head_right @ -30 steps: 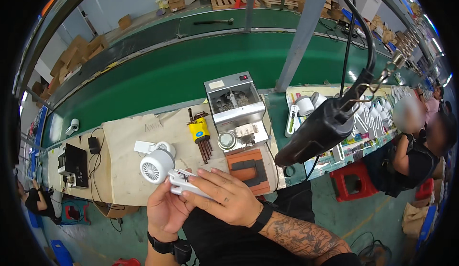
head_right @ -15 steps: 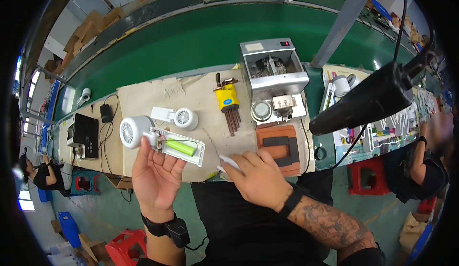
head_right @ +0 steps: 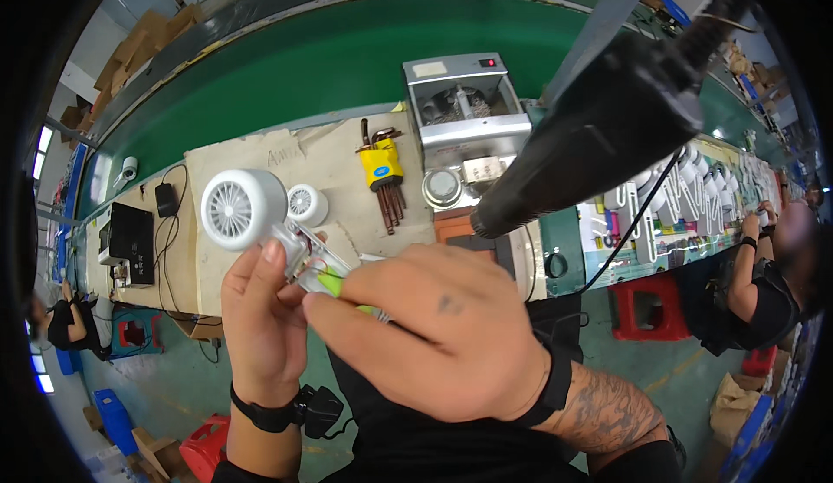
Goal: Assembling portable hand fans by installing batteries, screws, and housing components.
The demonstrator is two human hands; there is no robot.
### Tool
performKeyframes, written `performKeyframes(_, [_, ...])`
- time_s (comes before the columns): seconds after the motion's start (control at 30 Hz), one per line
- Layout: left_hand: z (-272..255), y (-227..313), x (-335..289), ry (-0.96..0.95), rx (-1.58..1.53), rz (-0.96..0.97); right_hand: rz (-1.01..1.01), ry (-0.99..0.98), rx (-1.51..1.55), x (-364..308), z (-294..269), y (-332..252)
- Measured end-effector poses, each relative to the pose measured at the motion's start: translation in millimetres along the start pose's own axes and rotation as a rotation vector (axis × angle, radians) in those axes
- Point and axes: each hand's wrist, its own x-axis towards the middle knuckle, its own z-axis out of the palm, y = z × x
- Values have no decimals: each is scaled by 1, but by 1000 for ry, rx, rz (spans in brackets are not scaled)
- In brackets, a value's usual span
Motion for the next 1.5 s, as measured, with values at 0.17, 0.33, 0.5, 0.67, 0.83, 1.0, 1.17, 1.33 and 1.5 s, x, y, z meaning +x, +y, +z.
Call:
performKeyframes(0.17, [13, -9, -18, -98, -15, 102, 173, 16, 149, 1, 1, -1])
performKeyframes(0.33, [14, -12, -34, -141, -66, 136, 625, 18, 540, -14, -1, -15])
performKeyframes(0.5, [18, -2, -36, -197, -105, 46, 785, 62, 790, -25, 0, -24])
performKeyframes(0.67, [16, -3, -41, -168, -31, 102, 942, 28, 837, -18, -7, -34])
performKeyframes(0.83, [8, -8, -43, -206, 51, 204, 642, -1, 625, -19, -10, -31])
performKeyframes(1.0, [10, -11, -49, -183, 33, 191, 649, 48, 601, -26, -7, -37])
performKeyframes(1.17, [12, -21, -40, -165, 70, 122, 763, 60, 737, -36, 2, -23])
performKeyframes(1.33, [13, -29, -15, -132, -65, -202, 975, -95, 778, -26, 9, -3])
performKeyframes(1.5, [21, -26, -6, -153, -112, -333, 992, -201, 682, -13, 3, 19])
